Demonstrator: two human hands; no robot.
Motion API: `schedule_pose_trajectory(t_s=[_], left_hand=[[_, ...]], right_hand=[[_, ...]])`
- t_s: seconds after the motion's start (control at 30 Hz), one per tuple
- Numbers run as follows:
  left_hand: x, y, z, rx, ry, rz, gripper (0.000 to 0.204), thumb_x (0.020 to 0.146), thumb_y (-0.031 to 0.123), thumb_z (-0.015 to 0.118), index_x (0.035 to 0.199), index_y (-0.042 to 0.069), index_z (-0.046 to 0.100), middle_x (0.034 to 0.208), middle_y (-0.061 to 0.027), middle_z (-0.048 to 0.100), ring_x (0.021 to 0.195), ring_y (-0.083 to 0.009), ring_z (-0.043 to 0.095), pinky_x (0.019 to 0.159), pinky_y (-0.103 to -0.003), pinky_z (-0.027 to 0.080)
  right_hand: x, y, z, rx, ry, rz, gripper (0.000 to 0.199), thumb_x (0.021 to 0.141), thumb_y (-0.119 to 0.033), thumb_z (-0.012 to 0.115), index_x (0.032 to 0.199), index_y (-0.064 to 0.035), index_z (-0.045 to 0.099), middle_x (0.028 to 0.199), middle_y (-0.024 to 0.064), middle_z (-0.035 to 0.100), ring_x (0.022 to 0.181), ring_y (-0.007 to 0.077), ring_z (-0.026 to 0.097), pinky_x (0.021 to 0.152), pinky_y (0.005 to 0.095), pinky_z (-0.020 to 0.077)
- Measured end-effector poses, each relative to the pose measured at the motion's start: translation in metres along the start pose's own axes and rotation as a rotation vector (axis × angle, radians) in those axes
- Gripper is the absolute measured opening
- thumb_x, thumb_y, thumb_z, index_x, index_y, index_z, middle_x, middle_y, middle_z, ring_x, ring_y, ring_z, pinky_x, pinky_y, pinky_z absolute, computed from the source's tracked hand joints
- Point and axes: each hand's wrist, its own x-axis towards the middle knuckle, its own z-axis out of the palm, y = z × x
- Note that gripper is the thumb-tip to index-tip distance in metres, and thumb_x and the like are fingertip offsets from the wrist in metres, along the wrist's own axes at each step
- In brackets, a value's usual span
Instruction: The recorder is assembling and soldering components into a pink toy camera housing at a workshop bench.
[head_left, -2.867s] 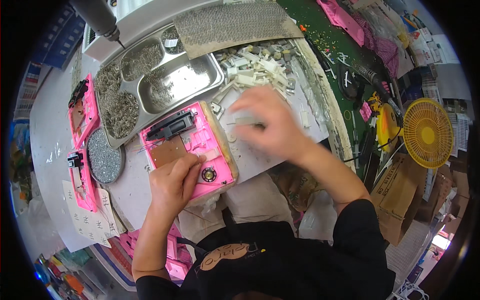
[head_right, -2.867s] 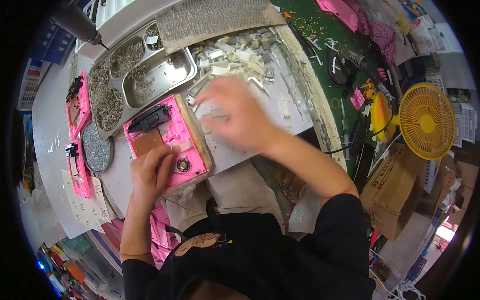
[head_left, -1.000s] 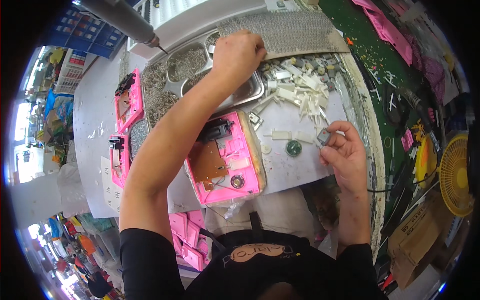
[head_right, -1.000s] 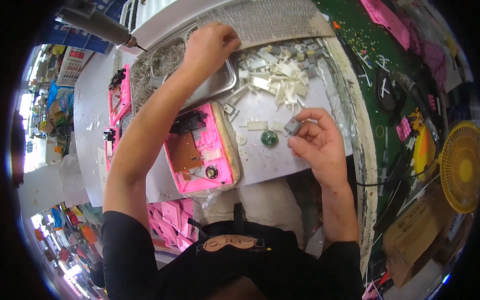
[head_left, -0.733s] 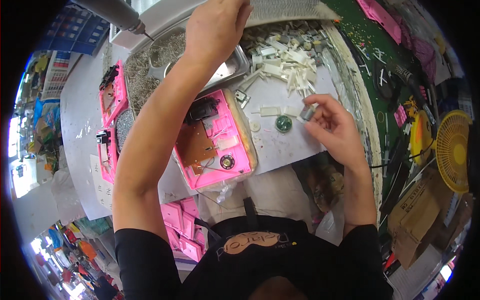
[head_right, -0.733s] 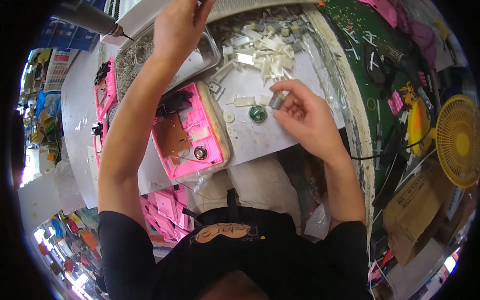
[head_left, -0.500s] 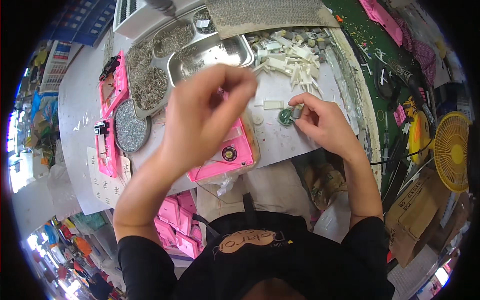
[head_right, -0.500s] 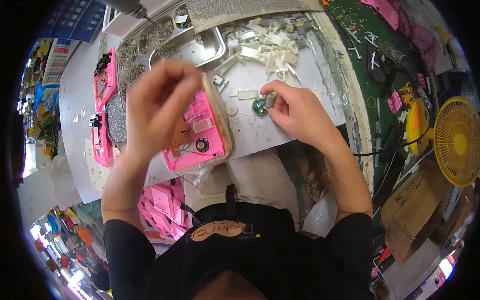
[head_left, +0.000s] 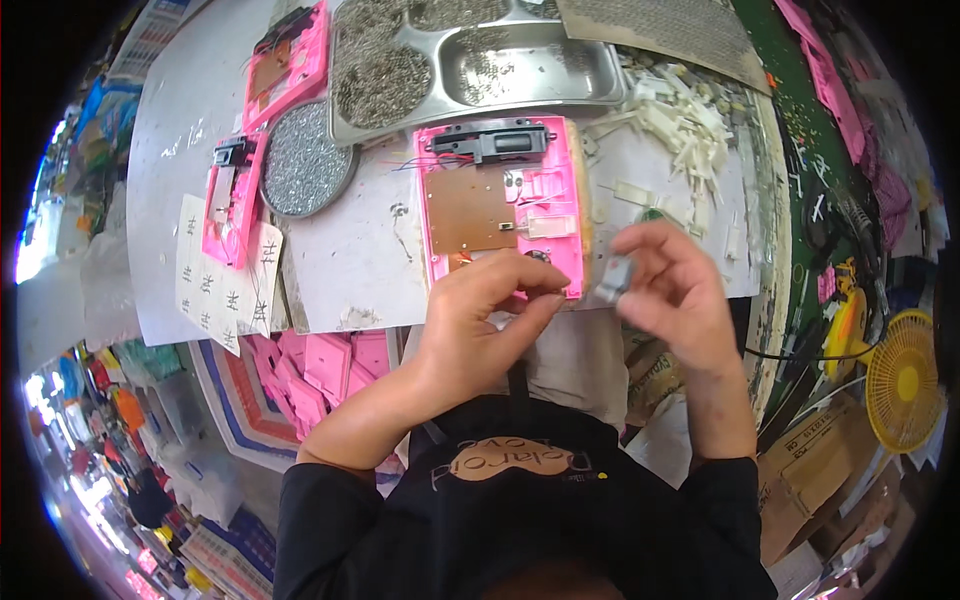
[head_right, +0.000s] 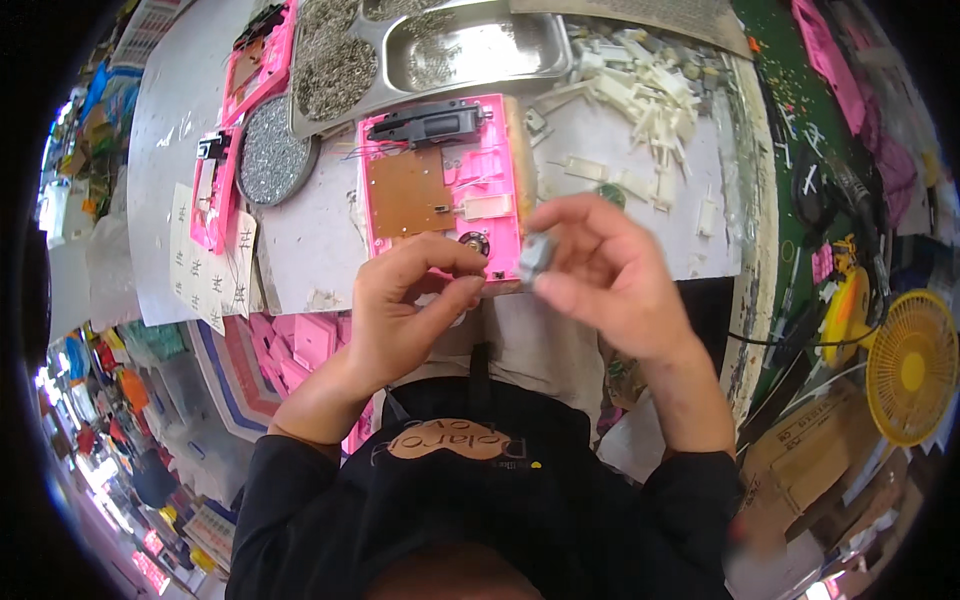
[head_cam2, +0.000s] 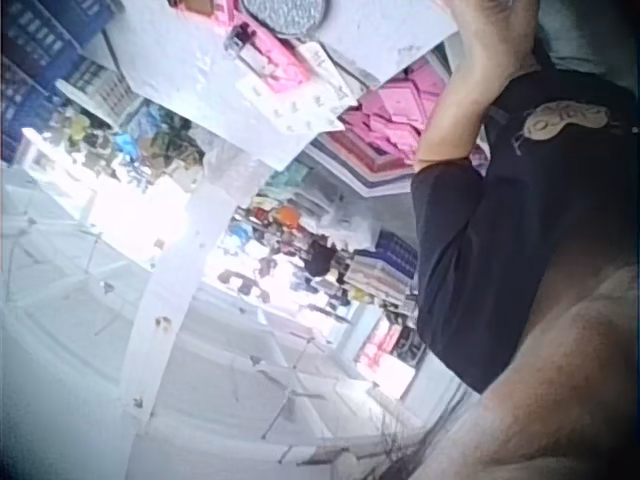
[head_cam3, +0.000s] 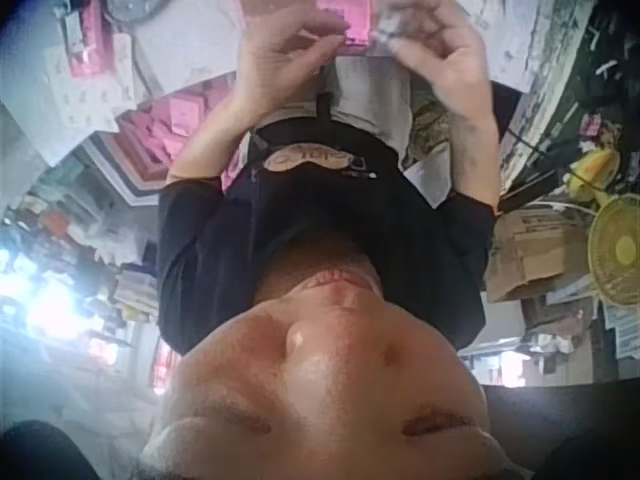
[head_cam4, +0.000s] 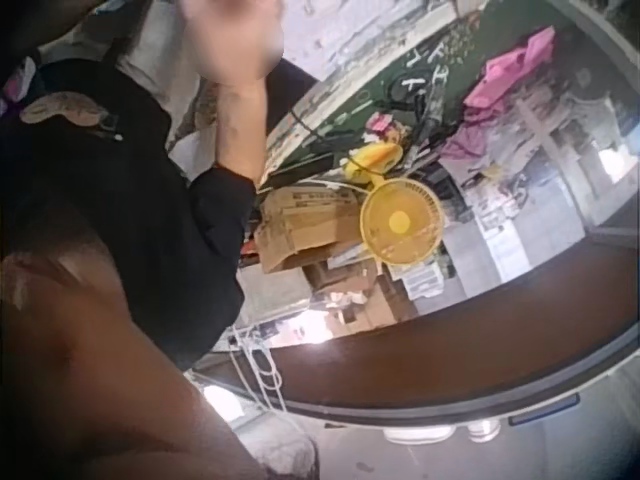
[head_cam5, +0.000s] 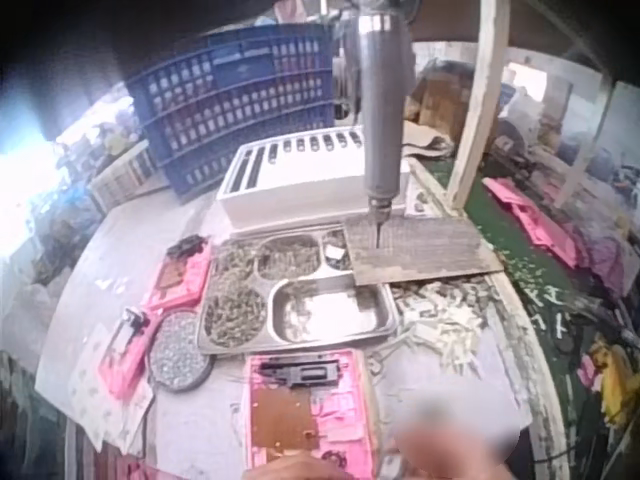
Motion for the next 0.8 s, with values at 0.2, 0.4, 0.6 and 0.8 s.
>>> schedule_pose_trajectory(t_s=[0.2, 0.4, 0.6, 0.8], left_hand=[[0.001, -0.004, 0.002, -0.050, 0.051, 0.016, 0.035, 0.088, -0.002, 0.074, 0.119, 0.004, 0.059, 0.099, -0.0061, 0.069, 0.090, -0.0139, 0.071, 0.073, -0.028, 0.059], [0.000, -0.008, 0.002, -0.066, 0.054, 0.050, 0.034, 0.088, -0.002, 0.074, 0.118, 0.004, 0.058, 0.099, -0.0062, 0.069, 0.090, -0.0136, 0.071, 0.073, -0.028, 0.059], [0.001, -0.016, -0.001, 0.095, 0.109, 0.267, 0.031, 0.083, -0.004, 0.077, 0.109, 0.003, 0.062, 0.095, -0.0089, 0.070, 0.086, -0.0201, 0.072, 0.072, -0.033, 0.059], [0.007, -0.015, -0.007, 0.359, 0.192, 0.590, 0.029, 0.077, -0.006, 0.078, 0.100, 0.002, 0.063, 0.090, -0.0115, 0.070, 0.081, -0.0286, 0.070, 0.070, -0.037, 0.057]], right_hand=[[0.013, 0.009, 0.016, 0.124, -0.091, 0.091, 0.046, 0.088, -0.001, 0.073, 0.131, -0.0015, 0.056, 0.100, -0.0022, 0.064, 0.086, 0.0040, 0.057, 0.079, 0.0206, 0.0467], [0.018, 0.003, 0.015, -0.049, -0.114, 0.115, 0.046, 0.088, 0.001, 0.073, 0.130, -0.0007, 0.056, 0.096, -0.0017, 0.064, 0.084, 0.0035, 0.058, 0.075, 0.0200, 0.0471], [0.011, 0.008, 0.021, -0.495, -0.025, -0.125, 0.059, 0.082, -0.001, 0.081, 0.134, -0.0029, 0.055, 0.091, 0.0034, 0.067, 0.080, 0.0053, 0.061, 0.068, 0.0223, 0.0492], [0.019, -0.009, 0.014, -0.804, -0.126, -0.449, 0.047, 0.073, 0.000, 0.084, 0.116, -0.0052, 0.068, 0.093, 0.0107, 0.071, 0.075, 0.0177, 0.068, 0.066, 0.0306, 0.0539]])
